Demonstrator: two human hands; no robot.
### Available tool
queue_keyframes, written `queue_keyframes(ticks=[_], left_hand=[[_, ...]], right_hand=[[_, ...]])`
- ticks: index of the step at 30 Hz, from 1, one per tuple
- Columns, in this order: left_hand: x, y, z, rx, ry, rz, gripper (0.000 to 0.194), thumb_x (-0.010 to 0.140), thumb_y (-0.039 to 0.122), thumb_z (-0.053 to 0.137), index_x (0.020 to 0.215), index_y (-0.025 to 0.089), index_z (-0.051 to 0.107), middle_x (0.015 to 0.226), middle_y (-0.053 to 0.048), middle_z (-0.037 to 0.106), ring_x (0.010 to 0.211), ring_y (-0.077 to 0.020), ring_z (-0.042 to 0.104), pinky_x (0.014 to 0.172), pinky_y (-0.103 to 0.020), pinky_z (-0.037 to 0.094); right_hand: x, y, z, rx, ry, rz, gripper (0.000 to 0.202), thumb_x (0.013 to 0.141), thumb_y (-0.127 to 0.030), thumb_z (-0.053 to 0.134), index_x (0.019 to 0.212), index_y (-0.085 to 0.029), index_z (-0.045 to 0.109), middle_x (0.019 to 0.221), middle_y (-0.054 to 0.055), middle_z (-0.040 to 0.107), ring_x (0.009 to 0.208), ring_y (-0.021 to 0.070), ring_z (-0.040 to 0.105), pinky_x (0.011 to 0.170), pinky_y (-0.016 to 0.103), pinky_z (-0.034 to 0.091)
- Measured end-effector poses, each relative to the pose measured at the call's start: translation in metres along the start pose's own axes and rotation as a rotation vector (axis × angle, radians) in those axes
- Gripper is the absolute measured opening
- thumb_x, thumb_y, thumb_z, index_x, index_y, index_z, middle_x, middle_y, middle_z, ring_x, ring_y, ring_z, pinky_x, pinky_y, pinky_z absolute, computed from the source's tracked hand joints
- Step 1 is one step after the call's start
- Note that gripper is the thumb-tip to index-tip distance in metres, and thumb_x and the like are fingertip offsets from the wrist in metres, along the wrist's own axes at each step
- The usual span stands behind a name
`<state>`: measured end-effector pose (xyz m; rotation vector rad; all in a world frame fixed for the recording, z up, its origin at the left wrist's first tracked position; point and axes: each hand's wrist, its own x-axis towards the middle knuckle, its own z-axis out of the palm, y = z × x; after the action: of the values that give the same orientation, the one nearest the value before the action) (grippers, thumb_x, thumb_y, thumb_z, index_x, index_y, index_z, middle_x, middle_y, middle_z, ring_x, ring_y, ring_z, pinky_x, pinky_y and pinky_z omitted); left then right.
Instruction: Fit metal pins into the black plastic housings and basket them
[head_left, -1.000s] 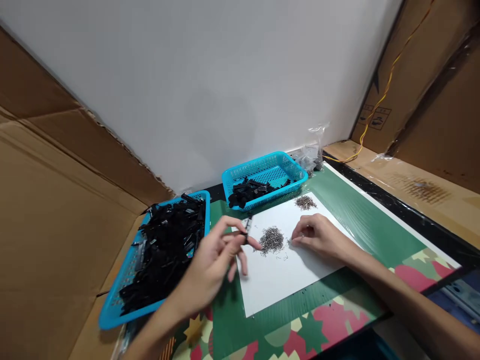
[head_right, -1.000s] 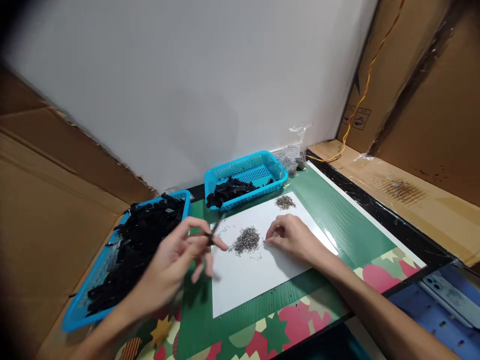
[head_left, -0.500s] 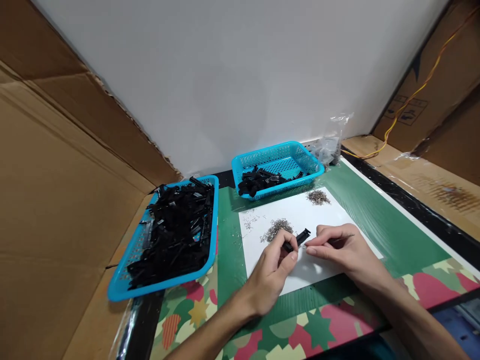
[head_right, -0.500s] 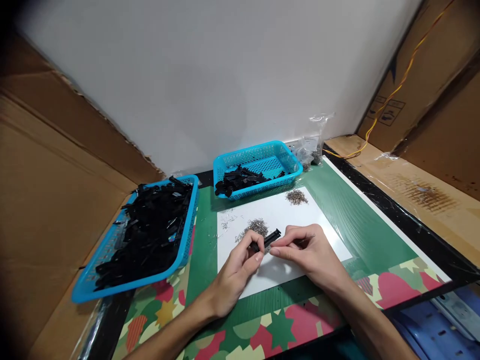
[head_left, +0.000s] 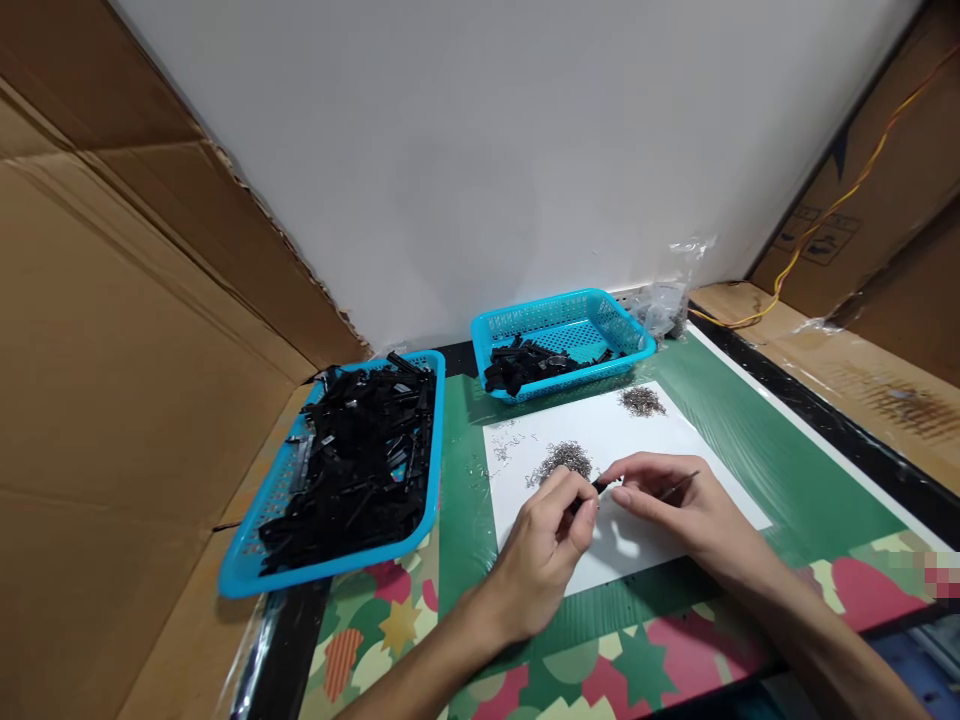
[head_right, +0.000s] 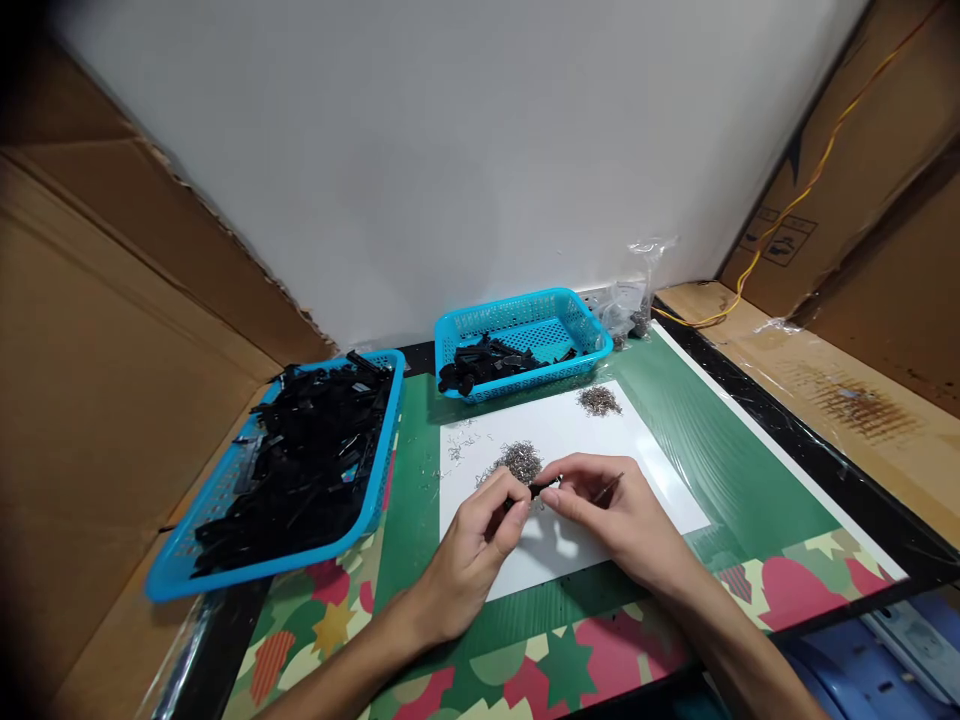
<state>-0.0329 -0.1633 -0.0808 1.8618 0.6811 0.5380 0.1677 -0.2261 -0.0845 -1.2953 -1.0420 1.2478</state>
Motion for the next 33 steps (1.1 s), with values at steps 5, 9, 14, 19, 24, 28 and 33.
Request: queue_keyframes(ticks=[5, 9, 14, 19, 24, 28, 33], left_hand=[[0.0, 0.001, 0.001, 0.039, -0.055, 0.011, 0.03, 0.113, 0.04, 0.041, 0.096, 0.02, 0.055, 0.093, 0.0, 0.05, 0.084, -0.0146, 0.048, 0.077, -0.029, 0.037], [0.002, 0.003, 0.002, 0.059, -0.057, -0.023, 0.031, 0.113, 0.04, 0.04, 0.094, 0.02, 0.053, 0.093, 0.001, 0.051, 0.082, -0.0141, 0.047, 0.076, -0.029, 0.036], [0.002, 0.004, 0.003, 0.088, -0.046, -0.034, 0.033, 0.113, 0.041, 0.038, 0.093, 0.021, 0.053, 0.094, 0.0, 0.053, 0.086, -0.0148, 0.051, 0.079, -0.028, 0.037], [0.002, 0.007, 0.001, 0.127, -0.106, -0.057, 0.026, 0.111, 0.043, 0.045, 0.104, 0.022, 0.059, 0.1, 0.0, 0.058, 0.083, -0.0149, 0.053, 0.077, -0.027, 0.04], [0.002, 0.007, 0.0, 0.194, -0.162, -0.093, 0.027, 0.111, 0.04, 0.042, 0.118, 0.023, 0.061, 0.097, -0.001, 0.065, 0.08, -0.0168, 0.058, 0.075, -0.028, 0.042], [0.003, 0.005, 0.001, 0.201, -0.161, -0.139, 0.044, 0.111, 0.042, 0.043, 0.151, 0.027, 0.051, 0.102, -0.003, 0.074, 0.086, -0.0204, 0.067, 0.078, -0.03, 0.047], [0.004, 0.005, 0.003, 0.266, -0.196, -0.126, 0.049, 0.105, 0.043, 0.058, 0.151, 0.026, 0.057, 0.13, -0.007, 0.075, 0.111, -0.0279, 0.072, 0.093, -0.035, 0.052]], right_hand=[[-0.005, -0.001, 0.001, -0.052, -0.087, 0.024, 0.037, 0.092, -0.054, 0.075, 0.089, -0.017, 0.079, 0.075, 0.002, 0.065, 0.069, 0.0142, 0.049, 0.061, 0.027, 0.034], [-0.009, -0.003, 0.0, -0.108, -0.095, 0.027, 0.037, 0.096, -0.054, 0.07, 0.091, -0.018, 0.077, 0.075, 0.001, 0.062, 0.072, 0.0141, 0.048, 0.062, 0.026, 0.034], [-0.011, 0.0, 0.003, -0.133, -0.098, 0.042, 0.034, 0.094, -0.05, 0.073, 0.089, -0.017, 0.075, 0.068, -0.002, 0.054, 0.066, 0.0128, 0.042, 0.059, 0.026, 0.03], [-0.011, 0.006, -0.01, -0.128, -0.051, 0.06, 0.037, 0.092, -0.053, 0.073, 0.086, -0.016, 0.074, 0.068, -0.001, 0.055, 0.065, 0.0134, 0.043, 0.058, 0.027, 0.03], [-0.014, -0.001, -0.035, -0.397, 0.006, 0.078, 0.036, 0.097, -0.05, 0.064, 0.085, -0.018, 0.072, 0.071, 0.002, 0.062, 0.066, 0.0164, 0.051, 0.06, 0.029, 0.034], [-0.013, -0.012, -0.04, -0.622, -0.037, 0.088, 0.028, 0.099, -0.041, 0.059, 0.086, -0.02, 0.07, 0.075, 0.003, 0.067, 0.068, 0.0176, 0.056, 0.061, 0.029, 0.037], [-0.006, -0.013, -0.036, -0.744, -0.066, 0.109, 0.02, 0.094, -0.033, 0.061, 0.081, -0.02, 0.069, 0.071, 0.002, 0.066, 0.064, 0.0164, 0.056, 0.058, 0.028, 0.036]])
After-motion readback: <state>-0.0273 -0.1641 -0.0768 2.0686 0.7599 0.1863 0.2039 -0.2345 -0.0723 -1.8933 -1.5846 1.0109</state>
